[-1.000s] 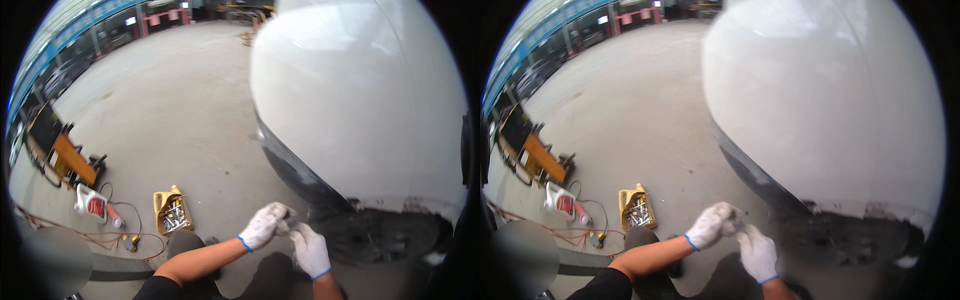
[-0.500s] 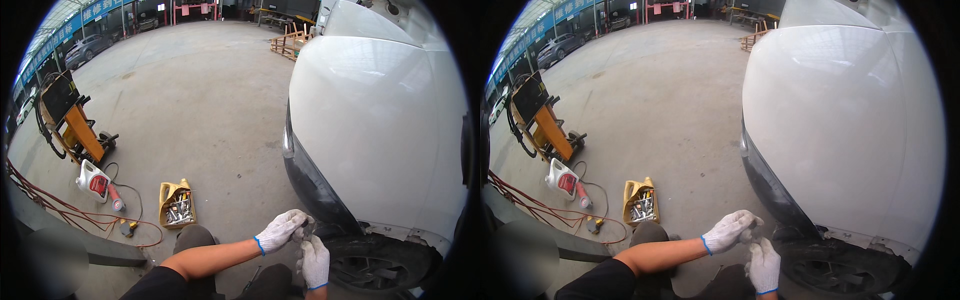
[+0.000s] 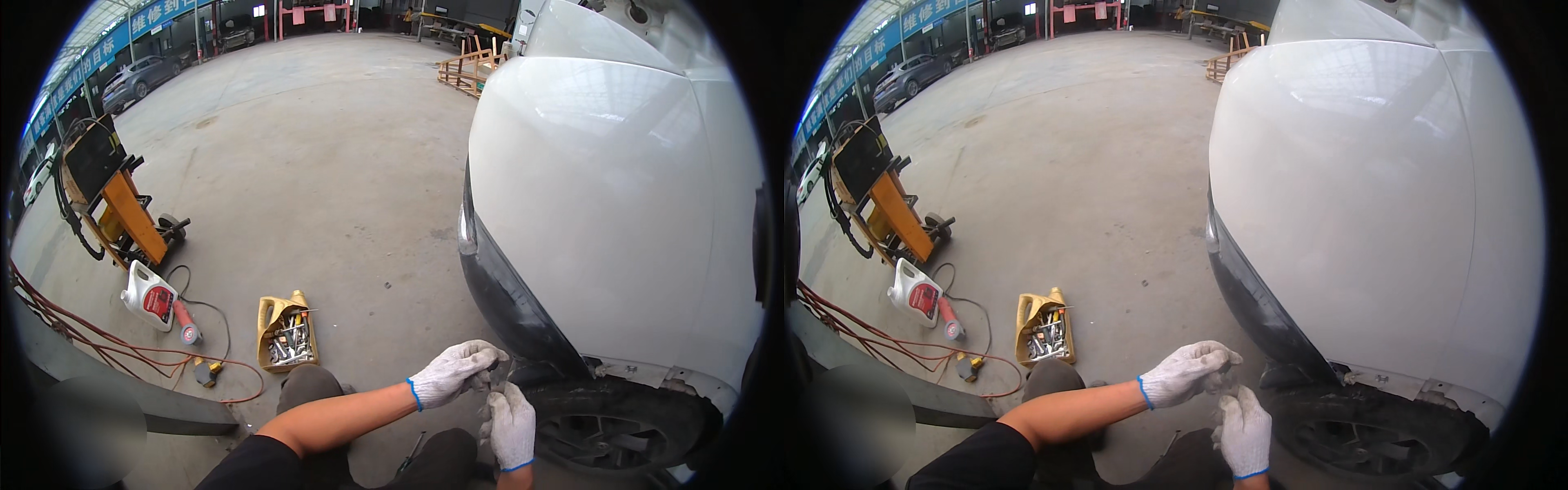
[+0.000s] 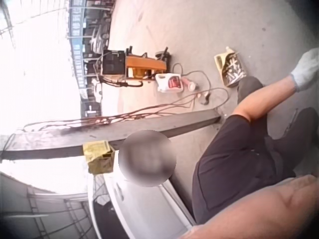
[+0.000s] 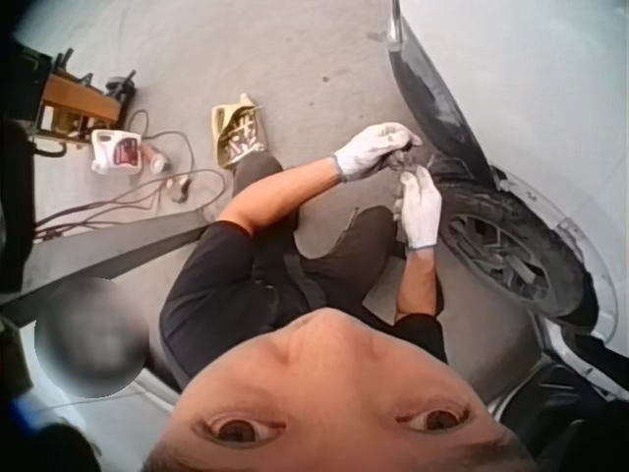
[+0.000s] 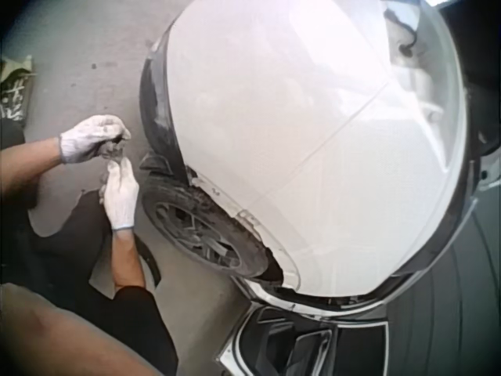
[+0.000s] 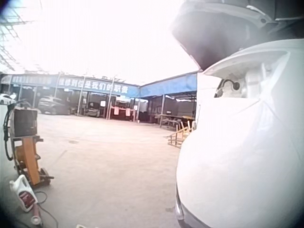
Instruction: The person sorts fasteners from a yellow container into a white bin, then kneels by a white car to remove and reattach clips and fasteners around the front right wheel arch and bumper area using a screwdriver and pliers.
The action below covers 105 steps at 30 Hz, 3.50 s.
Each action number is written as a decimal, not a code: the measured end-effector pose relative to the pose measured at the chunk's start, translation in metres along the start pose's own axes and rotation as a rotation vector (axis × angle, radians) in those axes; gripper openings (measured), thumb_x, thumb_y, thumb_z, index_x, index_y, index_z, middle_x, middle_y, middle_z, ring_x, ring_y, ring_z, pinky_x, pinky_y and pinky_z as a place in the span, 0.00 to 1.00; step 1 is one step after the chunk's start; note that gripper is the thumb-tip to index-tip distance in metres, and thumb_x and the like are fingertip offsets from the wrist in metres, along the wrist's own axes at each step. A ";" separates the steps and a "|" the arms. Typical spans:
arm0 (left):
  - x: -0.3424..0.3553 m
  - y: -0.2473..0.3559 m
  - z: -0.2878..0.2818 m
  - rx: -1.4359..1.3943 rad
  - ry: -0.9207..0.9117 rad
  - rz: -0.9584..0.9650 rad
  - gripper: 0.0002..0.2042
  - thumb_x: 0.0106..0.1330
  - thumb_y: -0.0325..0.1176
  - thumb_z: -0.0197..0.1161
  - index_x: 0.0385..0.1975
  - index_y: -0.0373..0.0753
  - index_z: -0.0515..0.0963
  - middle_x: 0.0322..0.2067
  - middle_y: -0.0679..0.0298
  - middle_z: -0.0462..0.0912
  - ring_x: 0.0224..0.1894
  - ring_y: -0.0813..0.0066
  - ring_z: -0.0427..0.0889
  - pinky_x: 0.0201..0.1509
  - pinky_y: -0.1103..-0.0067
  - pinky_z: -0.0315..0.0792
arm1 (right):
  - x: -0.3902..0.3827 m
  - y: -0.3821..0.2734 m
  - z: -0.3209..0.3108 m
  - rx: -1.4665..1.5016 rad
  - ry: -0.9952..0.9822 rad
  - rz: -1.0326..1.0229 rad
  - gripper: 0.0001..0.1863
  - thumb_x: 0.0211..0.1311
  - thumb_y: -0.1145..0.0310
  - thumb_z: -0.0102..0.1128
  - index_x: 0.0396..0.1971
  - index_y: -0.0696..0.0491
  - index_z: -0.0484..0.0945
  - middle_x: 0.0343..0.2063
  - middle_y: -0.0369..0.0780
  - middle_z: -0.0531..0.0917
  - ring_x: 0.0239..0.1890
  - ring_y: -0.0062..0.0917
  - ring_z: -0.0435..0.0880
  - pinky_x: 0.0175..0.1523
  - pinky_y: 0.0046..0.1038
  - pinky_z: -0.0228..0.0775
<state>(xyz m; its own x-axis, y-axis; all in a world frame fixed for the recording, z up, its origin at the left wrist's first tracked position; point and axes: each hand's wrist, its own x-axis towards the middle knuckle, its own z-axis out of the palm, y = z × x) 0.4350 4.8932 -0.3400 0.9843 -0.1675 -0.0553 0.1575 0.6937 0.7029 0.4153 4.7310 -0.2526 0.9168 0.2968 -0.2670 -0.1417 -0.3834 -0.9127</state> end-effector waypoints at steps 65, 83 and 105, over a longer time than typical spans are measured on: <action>-0.015 -0.015 0.014 -0.069 -0.006 -0.091 0.20 0.73 0.53 0.57 0.41 0.38 0.73 0.30 0.65 0.75 0.29 0.79 0.74 0.30 0.80 0.69 | 0.044 0.053 -0.026 -0.503 0.054 -0.770 0.11 0.63 0.65 0.64 0.35 0.58 0.80 0.27 0.48 0.84 0.29 0.43 0.86 0.32 0.35 0.77; -0.015 -0.001 0.020 0.364 0.148 -0.108 0.19 0.74 0.49 0.53 0.33 0.38 0.75 0.24 0.69 0.73 0.24 0.82 0.69 0.28 0.82 0.66 | 0.050 0.048 -0.025 -0.428 -0.001 -0.832 0.08 0.60 0.68 0.64 0.32 0.58 0.81 0.22 0.47 0.83 0.24 0.41 0.85 0.29 0.34 0.76; -0.013 -0.001 0.028 0.409 0.274 0.117 0.17 0.73 0.46 0.57 0.33 0.35 0.75 0.28 0.65 0.77 0.25 0.81 0.72 0.28 0.82 0.68 | 0.058 0.052 -0.034 -0.218 -0.183 -0.542 0.16 0.58 0.61 0.70 0.37 0.58 0.80 0.28 0.49 0.85 0.30 0.35 0.87 0.36 0.32 0.78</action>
<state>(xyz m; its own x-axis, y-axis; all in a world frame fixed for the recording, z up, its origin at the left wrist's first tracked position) 0.4195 4.8747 -0.3200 0.9868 0.1231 -0.1056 0.0554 0.3561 0.9328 0.4742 4.6990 -0.3051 0.7556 0.6374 0.1509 0.4242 -0.3006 -0.8542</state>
